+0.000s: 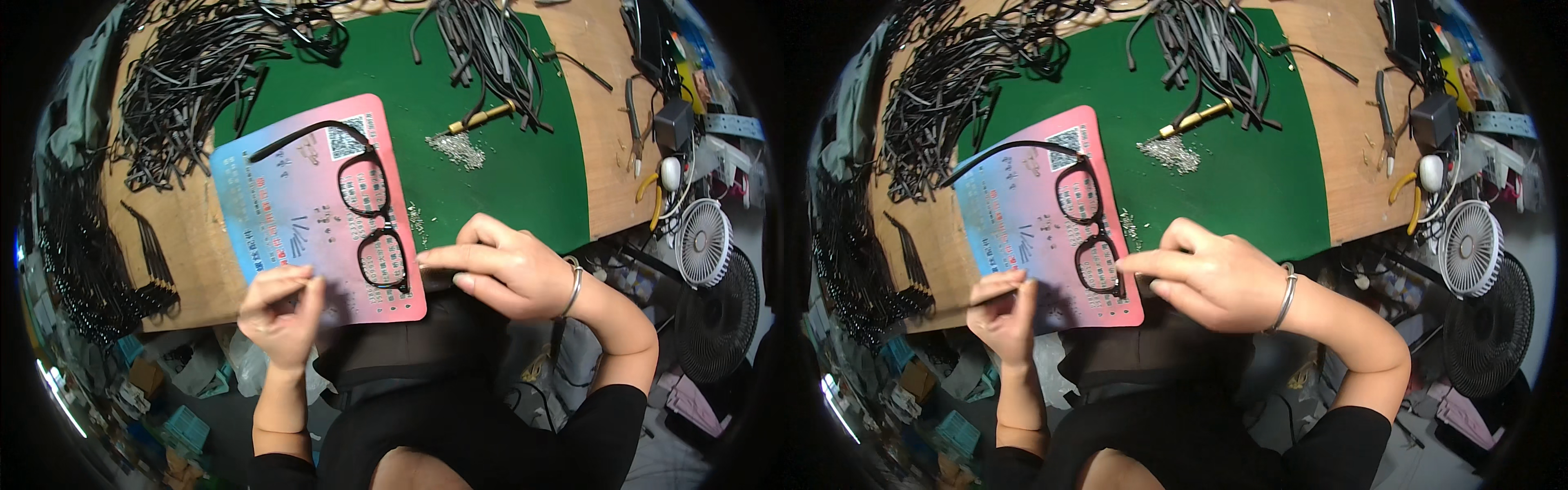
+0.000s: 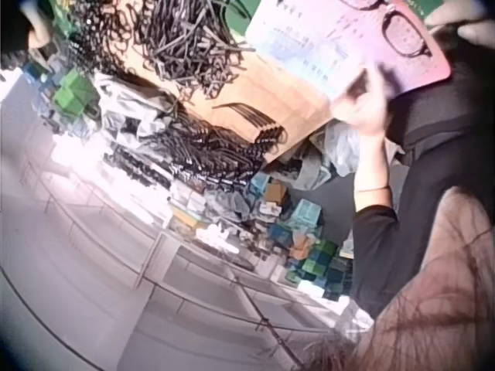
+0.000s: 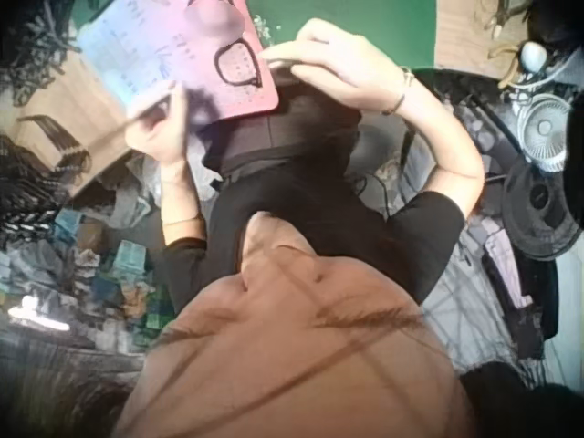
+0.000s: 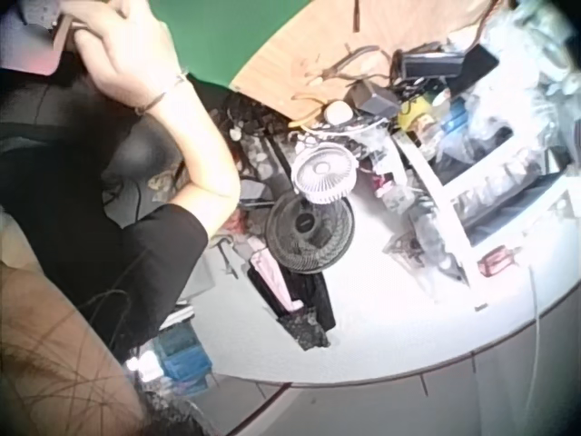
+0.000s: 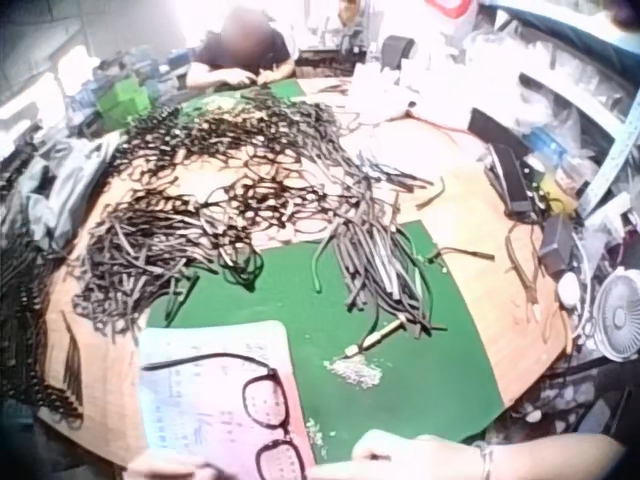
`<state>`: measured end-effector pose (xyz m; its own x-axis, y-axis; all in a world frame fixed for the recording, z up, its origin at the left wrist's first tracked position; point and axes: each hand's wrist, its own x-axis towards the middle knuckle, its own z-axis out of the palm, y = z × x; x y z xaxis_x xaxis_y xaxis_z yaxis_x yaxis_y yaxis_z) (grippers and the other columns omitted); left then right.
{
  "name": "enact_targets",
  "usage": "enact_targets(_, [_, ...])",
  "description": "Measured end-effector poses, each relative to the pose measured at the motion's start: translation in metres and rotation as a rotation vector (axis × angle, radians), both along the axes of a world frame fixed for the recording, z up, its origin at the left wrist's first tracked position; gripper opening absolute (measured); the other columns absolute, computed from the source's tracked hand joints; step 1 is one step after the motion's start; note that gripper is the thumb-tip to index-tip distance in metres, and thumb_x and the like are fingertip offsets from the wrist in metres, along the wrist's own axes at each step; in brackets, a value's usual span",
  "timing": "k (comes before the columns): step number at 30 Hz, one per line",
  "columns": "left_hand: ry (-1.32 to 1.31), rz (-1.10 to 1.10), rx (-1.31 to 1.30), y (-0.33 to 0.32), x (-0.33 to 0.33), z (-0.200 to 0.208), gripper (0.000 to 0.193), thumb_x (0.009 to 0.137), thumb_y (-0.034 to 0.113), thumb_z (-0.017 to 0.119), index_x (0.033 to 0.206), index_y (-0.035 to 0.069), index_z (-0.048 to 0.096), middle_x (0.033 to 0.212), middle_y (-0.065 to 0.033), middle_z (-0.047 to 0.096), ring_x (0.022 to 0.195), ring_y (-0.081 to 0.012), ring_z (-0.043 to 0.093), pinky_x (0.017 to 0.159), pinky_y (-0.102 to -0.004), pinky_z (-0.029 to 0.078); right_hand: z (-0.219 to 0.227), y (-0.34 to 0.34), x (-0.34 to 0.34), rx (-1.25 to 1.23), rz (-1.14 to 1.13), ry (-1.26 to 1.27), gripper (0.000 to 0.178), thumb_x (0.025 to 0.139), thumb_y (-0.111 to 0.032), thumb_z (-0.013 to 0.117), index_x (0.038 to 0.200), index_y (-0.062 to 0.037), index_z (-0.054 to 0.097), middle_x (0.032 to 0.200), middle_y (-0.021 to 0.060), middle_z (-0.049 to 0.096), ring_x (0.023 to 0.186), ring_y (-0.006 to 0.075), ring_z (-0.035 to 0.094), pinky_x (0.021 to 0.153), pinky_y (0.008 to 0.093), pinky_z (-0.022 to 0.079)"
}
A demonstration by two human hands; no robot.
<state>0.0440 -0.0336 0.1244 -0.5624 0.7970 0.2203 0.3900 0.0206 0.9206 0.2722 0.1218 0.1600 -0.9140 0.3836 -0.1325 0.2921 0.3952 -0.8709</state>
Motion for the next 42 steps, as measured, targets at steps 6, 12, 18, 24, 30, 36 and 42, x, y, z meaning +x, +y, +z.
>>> enact_targets(6, [-0.024, 0.002, -0.497, -0.01, -0.036, 0.019, 0.007, 0.076, -0.002, 0.066, 0.081, -0.002, 0.062, 0.069, -0.0049, 0.063, 0.06, -0.007, 0.059, 0.056, -0.0205, 0.045, -0.016, 0.0, 0.004, 0.027, -0.066, -0.026, 0.031, 0.085, -0.012, 0.053, 0.115, -0.0128, 0.059, 0.087, 0.0091, 0.05, 0.067, 0.0234, 0.056, 0.061, 0.032, 0.049])
enact_targets(12, [0.1, 0.174, -0.618, -0.002, -0.067, 0.037, 0.02, 0.081, 0.011, 0.066, 0.095, -0.002, 0.059, 0.067, -0.0051, 0.061, 0.055, -0.0083, 0.053, 0.052, -0.0238, 0.043, -0.014, -0.001, 0.002, 0.055, -0.048, -0.073, 0.032, 0.084, -0.01, 0.053, 0.115, -0.0113, 0.06, 0.085, 0.0094, 0.05, 0.067, 0.0233, 0.055, 0.06, 0.0321, 0.047])
enact_targets(18, [0.418, 0.679, -0.67, -0.005, -0.109, 0.01, 0.041, 0.086, 0.035, 0.06, 0.099, -0.003, 0.051, 0.081, -0.0138, 0.061, 0.072, -0.0235, 0.058, 0.071, -0.0345, 0.046, -0.012, -0.002, 0.002, 0.043, -0.064, -0.025, 0.034, 0.083, -0.009, 0.054, 0.116, -0.0097, 0.059, 0.084, 0.0104, 0.05, 0.068, 0.0241, 0.055, 0.063, 0.0319, 0.047])
enact_targets(24, [0.533, 0.652, -0.745, -0.023, -0.172, -0.033, 0.042, 0.088, 0.029, 0.057, 0.108, -0.007, 0.048, 0.089, -0.0193, 0.061, 0.086, -0.033, 0.059, 0.078, -0.0402, 0.045, -0.013, 0.002, 0.002, 0.022, -0.041, -0.018, 0.032, 0.085, -0.011, 0.053, 0.117, -0.0104, 0.059, 0.085, 0.0103, 0.051, 0.07, 0.0247, 0.055, 0.065, 0.0322, 0.047])
enact_targets(30, [-0.111, 0.334, -0.382, -0.032, -0.148, 0.012, 0.023, 0.093, 0.021, 0.052, 0.103, 0.0, 0.057, 0.069, 0.0046, 0.047, 0.052, -0.0012, 0.041, 0.048, -0.0145, 0.031, -0.015, 0.011, 0.03, -0.162, -0.108, 0.018, 0.034, 0.087, -0.01, 0.051, 0.12, -0.0076, 0.057, 0.087, 0.0094, 0.051, 0.079, 0.0212, 0.052, 0.073, 0.0305, 0.044])
enact_targets(36, [0.275, -0.096, -0.124, 0.014, -0.016, -0.009, 0.015, 0.092, 0.004, 0.048, 0.105, -0.001, 0.055, 0.076, -0.0082, 0.063, 0.058, -0.0094, 0.055, 0.053, -0.0209, 0.043, -0.006, -0.004, 0.033, -0.726, -0.178, 0.083, 0.036, 0.091, -0.012, 0.047, 0.126, -0.0062, 0.052, 0.093, 0.0051, 0.049, 0.063, 0.0079, 0.05, 0.059, 0.0217, 0.044])
enact_targets(42, [-0.151, -0.151, -0.348, 0.01, -0.008, -0.006, 0.009, 0.087, 0.0, 0.055, 0.096, -0.001, 0.058, 0.077, -0.0024, 0.056, 0.067, -0.0084, 0.055, 0.058, -0.0214, 0.047, -0.016, -0.016, 0.022, -0.795, -0.185, 0.148, 0.037, 0.093, -0.019, 0.047, 0.128, -0.0074, 0.05, 0.096, 0.0058, 0.048, 0.06, 0.0078, 0.05, 0.058, 0.0203, 0.044])
